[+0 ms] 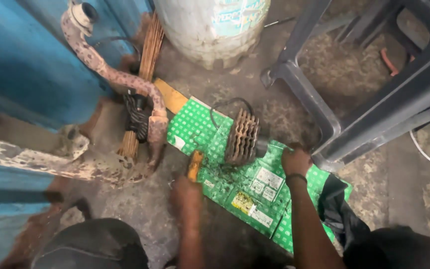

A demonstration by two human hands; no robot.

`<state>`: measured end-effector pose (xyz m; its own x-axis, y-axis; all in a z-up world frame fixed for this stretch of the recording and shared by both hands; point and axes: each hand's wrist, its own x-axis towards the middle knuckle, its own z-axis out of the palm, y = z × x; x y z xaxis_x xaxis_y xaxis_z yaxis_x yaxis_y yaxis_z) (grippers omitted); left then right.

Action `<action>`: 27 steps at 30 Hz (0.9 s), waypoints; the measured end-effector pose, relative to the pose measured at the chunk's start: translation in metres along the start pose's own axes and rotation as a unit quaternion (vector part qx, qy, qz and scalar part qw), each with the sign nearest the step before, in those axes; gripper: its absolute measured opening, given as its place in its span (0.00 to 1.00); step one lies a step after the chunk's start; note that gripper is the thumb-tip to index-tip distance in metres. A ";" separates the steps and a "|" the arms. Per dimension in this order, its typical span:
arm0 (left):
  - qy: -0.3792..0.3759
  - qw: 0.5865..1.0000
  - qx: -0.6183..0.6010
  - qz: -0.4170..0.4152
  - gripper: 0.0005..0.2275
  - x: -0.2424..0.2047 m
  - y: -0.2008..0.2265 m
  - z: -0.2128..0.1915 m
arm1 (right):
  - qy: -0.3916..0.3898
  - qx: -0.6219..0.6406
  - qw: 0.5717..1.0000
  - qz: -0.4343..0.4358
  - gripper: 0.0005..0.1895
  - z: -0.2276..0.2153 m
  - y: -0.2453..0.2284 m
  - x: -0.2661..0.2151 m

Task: The recorder is disassembling a motorcycle engine cylinder head using basic hand tools.

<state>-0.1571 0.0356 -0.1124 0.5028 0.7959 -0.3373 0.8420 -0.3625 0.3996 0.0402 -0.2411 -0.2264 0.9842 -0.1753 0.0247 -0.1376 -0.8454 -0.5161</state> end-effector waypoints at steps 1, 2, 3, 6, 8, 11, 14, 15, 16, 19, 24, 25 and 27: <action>0.002 1.000 0.000 -0.001 0.13 0.012 -0.006 0.001 | -0.001 0.002 1.000 -0.001 0.17 -0.003 0.002 -0.011; 0.161 0.985 0.055 0.027 0.19 0.023 -0.011 0.003 | -0.011 -0.020 0.999 0.032 0.20 -0.006 0.004 -0.022; 0.311 0.943 0.104 0.056 0.25 0.033 -0.013 0.009 | -0.017 -0.046 0.997 0.066 0.24 -0.014 0.012 -0.030; 0.077 0.986 -0.076 0.130 0.19 0.074 -0.003 0.041 | 0.002 -0.117 0.963 0.243 0.43 -0.003 0.044 -0.055; 0.091 0.979 -0.076 0.168 0.24 0.092 0.048 0.033 | 0.026 -0.125 0.958 0.256 0.53 0.014 0.066 -0.059; 0.076 0.970 -0.058 0.225 0.24 0.157 0.039 0.078 | 0.058 -0.126 0.942 0.307 0.68 0.014 0.093 -0.062; 0.006 0.984 0.002 0.179 0.16 0.139 0.022 0.056 | 0.053 -0.132 0.925 0.352 0.74 0.004 0.100 -0.057; -0.036 0.992 0.044 0.111 0.14 0.117 0.017 0.027 | 0.039 -0.147 0.923 0.354 0.75 0.006 0.095 -0.058; -0.033 0.993 0.049 0.106 0.14 0.107 0.008 0.016 | 0.031 -0.146 0.924 0.352 0.75 0.004 0.087 -0.062; -0.132 0.982 0.107 0.078 0.21 0.076 -0.002 -0.001 | 0.051 -0.127 0.921 0.366 0.70 -0.004 0.083 -0.050; -0.314 0.915 0.235 0.089 0.46 0.004 0.014 -0.046 | 0.108 -0.092 0.911 0.388 0.67 0.011 0.114 -0.039; -0.316 0.915 0.233 0.093 0.46 0.008 0.004 -0.025 | 0.112 -0.093 0.910 0.388 0.67 0.015 0.121 -0.034; -0.346 0.892 0.267 0.119 0.64 0.017 -0.023 0.014 | 0.111 -0.101 0.887 0.437 0.62 0.026 0.136 -0.033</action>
<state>-0.1650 0.0506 -0.1396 0.5246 0.2439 -0.8157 0.5766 -0.8067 0.1296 -0.0076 -0.3369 -0.3198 0.4493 -0.8839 -0.1303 -0.8760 -0.4072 -0.2584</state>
